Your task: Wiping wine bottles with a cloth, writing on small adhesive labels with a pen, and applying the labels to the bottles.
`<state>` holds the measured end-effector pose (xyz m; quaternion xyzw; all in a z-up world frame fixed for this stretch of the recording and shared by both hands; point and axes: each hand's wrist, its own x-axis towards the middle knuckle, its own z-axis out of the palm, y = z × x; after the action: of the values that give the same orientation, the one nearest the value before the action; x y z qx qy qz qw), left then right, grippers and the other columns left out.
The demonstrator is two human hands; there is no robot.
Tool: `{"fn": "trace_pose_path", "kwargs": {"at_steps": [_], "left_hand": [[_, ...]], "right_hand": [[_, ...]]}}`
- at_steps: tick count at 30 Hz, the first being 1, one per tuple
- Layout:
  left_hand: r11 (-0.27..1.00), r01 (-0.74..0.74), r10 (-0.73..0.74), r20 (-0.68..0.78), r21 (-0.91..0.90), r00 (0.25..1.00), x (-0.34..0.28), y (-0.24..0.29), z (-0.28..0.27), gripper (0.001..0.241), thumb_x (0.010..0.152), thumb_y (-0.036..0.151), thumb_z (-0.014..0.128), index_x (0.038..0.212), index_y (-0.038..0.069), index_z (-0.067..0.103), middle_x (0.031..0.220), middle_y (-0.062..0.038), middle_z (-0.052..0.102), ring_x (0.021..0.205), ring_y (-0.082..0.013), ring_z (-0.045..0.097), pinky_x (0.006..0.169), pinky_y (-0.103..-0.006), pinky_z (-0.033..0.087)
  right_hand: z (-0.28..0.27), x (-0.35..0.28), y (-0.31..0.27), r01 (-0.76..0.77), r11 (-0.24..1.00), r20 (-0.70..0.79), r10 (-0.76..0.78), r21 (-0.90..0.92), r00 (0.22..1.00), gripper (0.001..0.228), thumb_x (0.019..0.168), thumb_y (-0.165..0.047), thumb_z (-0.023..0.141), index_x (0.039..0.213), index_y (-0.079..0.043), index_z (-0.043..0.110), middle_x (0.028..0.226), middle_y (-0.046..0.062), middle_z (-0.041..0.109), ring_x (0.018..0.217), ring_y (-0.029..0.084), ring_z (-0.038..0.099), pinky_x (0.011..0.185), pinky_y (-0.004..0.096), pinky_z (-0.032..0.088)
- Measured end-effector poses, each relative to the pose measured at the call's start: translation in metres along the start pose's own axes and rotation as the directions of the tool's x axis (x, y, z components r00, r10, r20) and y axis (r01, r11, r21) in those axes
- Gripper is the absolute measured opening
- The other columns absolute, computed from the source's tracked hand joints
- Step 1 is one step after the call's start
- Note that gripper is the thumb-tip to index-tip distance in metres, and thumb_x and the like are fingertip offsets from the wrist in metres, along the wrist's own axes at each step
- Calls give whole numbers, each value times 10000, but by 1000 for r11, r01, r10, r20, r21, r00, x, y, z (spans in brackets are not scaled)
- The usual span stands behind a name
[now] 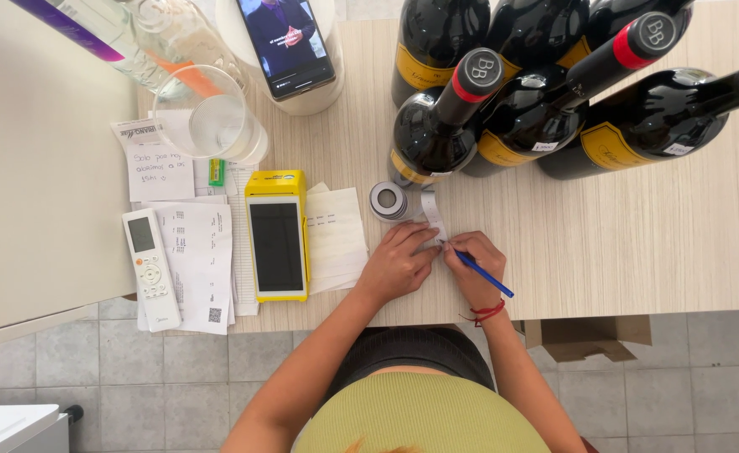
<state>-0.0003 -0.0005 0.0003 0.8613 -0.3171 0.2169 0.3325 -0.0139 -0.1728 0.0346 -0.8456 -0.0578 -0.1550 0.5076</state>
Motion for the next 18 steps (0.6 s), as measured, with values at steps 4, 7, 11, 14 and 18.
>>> {"fn": "trace_pose_path", "kwargs": {"at_steps": [4,7,11,14,18], "left_hand": [[1000,3,-3,1,3,1000,1,2,-3,150,877,120,658,970,144,772,1160,-92,712,1194,-275,648,1084,-463,483],[1000,12,-12,13,3,1000,1,2,-2,154,880,117,655,977,142,773,1157,-94,713,1200,-272,647,1090,-463,479],[1000,20,-20,27,3,999,2,2,-5,157,882,114,655,975,141,778,1153,-91,718,1193,-268,652,1087,-463,482],[1000,6,-6,16,6,1000,1,2,-3,158,887,120,648,977,152,774,1147,-86,714,1192,-268,649,1088,-459,480],[1000,2,-2,20,4,1000,1,1,-3,148,883,120,657,970,145,774,1146,-90,715,1193,-269,650,1087,-465,479]], "right_hand": [[2,-1,2,-7,1000,-20,8,9,1000,178,909,-10,782,759,2,688,779,148,703,707,284,710,621,328,538],[2,-1,1,3,1000,-15,-3,-16,1000,175,907,-7,787,762,-12,689,777,134,704,712,273,713,624,323,544],[2,0,1,-5,1000,-18,5,-9,1000,179,918,-12,779,765,0,687,779,143,699,713,275,710,629,328,544],[2,1,1,-5,1000,-21,5,-16,1000,189,910,-12,783,751,3,683,764,141,695,697,278,706,618,325,541],[2,0,2,8,1000,-20,-9,-15,1000,184,894,13,786,748,7,674,759,145,693,691,282,705,612,324,539]]}}
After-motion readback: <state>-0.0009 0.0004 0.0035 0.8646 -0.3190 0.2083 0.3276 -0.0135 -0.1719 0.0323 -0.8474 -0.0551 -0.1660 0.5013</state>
